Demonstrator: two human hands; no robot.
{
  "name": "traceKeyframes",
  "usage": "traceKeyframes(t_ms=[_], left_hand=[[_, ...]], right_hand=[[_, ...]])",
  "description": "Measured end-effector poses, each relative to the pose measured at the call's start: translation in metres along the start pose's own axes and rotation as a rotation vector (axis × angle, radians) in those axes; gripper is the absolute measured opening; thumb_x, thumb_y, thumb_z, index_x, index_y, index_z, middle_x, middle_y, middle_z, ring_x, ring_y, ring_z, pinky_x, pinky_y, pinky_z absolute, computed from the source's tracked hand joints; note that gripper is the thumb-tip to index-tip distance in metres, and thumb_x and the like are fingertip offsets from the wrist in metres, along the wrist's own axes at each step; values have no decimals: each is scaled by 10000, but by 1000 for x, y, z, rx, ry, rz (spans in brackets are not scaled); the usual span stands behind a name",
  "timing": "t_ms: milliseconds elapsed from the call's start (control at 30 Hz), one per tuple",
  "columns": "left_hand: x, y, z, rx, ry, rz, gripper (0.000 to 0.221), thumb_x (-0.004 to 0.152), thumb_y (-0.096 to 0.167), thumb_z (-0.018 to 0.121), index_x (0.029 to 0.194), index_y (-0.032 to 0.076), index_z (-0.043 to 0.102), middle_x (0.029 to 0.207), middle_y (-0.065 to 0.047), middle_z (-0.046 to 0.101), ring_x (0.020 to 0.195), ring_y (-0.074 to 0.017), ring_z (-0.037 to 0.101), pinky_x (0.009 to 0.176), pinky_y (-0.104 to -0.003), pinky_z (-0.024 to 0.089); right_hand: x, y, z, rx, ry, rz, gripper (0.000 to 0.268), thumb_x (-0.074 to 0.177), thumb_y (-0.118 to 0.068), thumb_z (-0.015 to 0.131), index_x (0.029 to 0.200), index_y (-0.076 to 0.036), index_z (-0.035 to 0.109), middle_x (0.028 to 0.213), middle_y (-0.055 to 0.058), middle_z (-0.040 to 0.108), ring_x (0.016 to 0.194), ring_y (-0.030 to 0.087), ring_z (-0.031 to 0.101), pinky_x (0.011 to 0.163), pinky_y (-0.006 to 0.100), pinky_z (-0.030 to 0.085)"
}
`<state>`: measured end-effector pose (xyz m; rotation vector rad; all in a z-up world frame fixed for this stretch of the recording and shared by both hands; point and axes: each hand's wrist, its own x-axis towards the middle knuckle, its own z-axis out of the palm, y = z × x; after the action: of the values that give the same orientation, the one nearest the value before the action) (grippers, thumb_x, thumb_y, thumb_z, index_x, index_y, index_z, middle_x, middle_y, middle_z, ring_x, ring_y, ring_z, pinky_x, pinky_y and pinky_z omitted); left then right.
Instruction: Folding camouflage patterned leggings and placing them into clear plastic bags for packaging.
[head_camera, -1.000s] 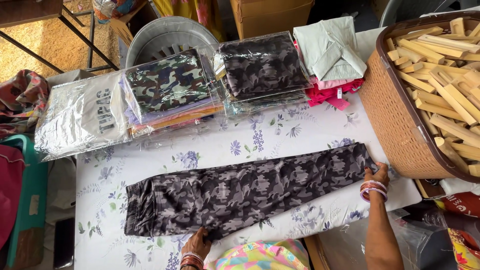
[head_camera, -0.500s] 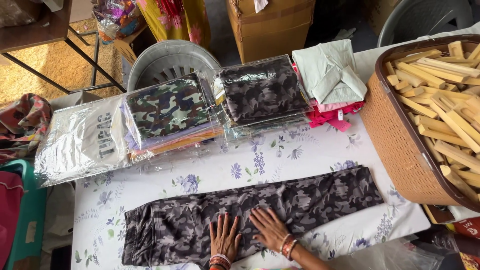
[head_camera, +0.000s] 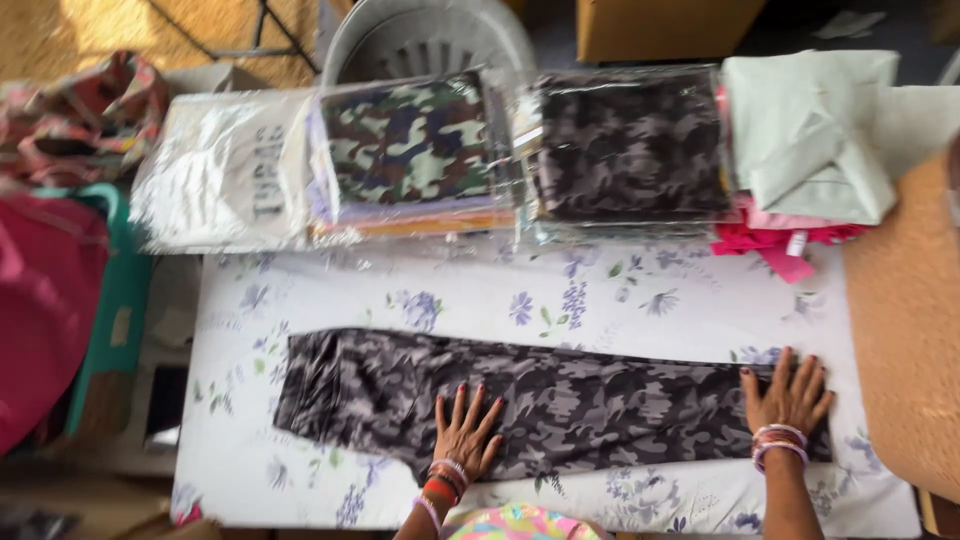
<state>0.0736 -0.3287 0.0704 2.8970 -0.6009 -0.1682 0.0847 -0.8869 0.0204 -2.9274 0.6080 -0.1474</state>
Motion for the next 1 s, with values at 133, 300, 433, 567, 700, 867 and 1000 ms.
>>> traceKeyframes(t_ms=[133, 300, 433, 567, 700, 867, 1000], left_hand=[[0, -1, -11, -113, -215, -52, 638, 985, 506, 431, 1573, 287, 314, 1660, -112, 182, 1521, -415, 72, 1150, -707, -30], [-9, -22, 17, -248, -115, -81, 640, 1016, 521, 399, 1594, 268, 293, 1686, -116, 185, 1549, -377, 107, 1200, -668, -4], [-20, -64, 4, -159, -2, -293, 625, 1032, 492, 377, 1610, 288, 255, 1703, -87, 162, 1568, -337, 94, 1227, -628, 1], [-20, -81, -28, 11, -107, -427, 586, 1036, 442, 378, 1599, 362, 236, 1694, -36, 122, 1551, -339, 45, 1210, -632, -12], [-18, -76, -33, -20, -160, -456, 589, 1037, 442, 377, 1600, 374, 215, 1707, -35, 93, 1559, -348, 27, 1210, -637, -13], [-32, -61, 10, -109, 84, -352, 654, 968, 374, 568, 1571, 241, 353, 1660, -129, 248, 1527, -341, 216, 1226, -571, 114], [-81, -45, 58, -249, 104, -307, 484, 988, 355, 657, 1419, 190, 508, 1501, -113, 460, 1425, -322, 424, 1191, -514, 266]], right_hand=[[0, -9, -7, 59, -56, 47, 907, 937, -690, 361, 1662, -170, 198, 1706, 248, 123, 1593, 373, 60, 1235, 626, -9], [-15, -42, -11, 100, -58, 91, 1016, 934, -695, 392, 1657, -26, 144, 1697, 300, 80, 1580, 403, 0, 1184, 676, -58], [-45, -58, 2, 134, -57, 107, 1013, 1002, -672, 380, 1653, 54, 106, 1712, 319, 59, 1601, 416, -10, 1226, 644, -56], [-47, -55, -24, 93, -137, 285, 828, 1069, -550, 313, 1695, -36, 139, 1763, 268, 38, 1645, 396, -12, 1292, 630, -46], [-33, -54, -31, 49, -136, 351, 799, 1048, -508, 307, 1679, -54, 122, 1734, 255, 21, 1610, 392, -36, 1258, 626, -56], [-30, -58, -34, 28, -187, 374, 794, 1044, -502, 272, 1679, -69, 73, 1740, 233, -20, 1614, 377, -66, 1270, 609, -65], [-28, -55, -31, 5, -232, 380, 800, 1038, -513, 251, 1670, -80, 23, 1734, 218, -64, 1608, 369, -83, 1271, 599, -68]])
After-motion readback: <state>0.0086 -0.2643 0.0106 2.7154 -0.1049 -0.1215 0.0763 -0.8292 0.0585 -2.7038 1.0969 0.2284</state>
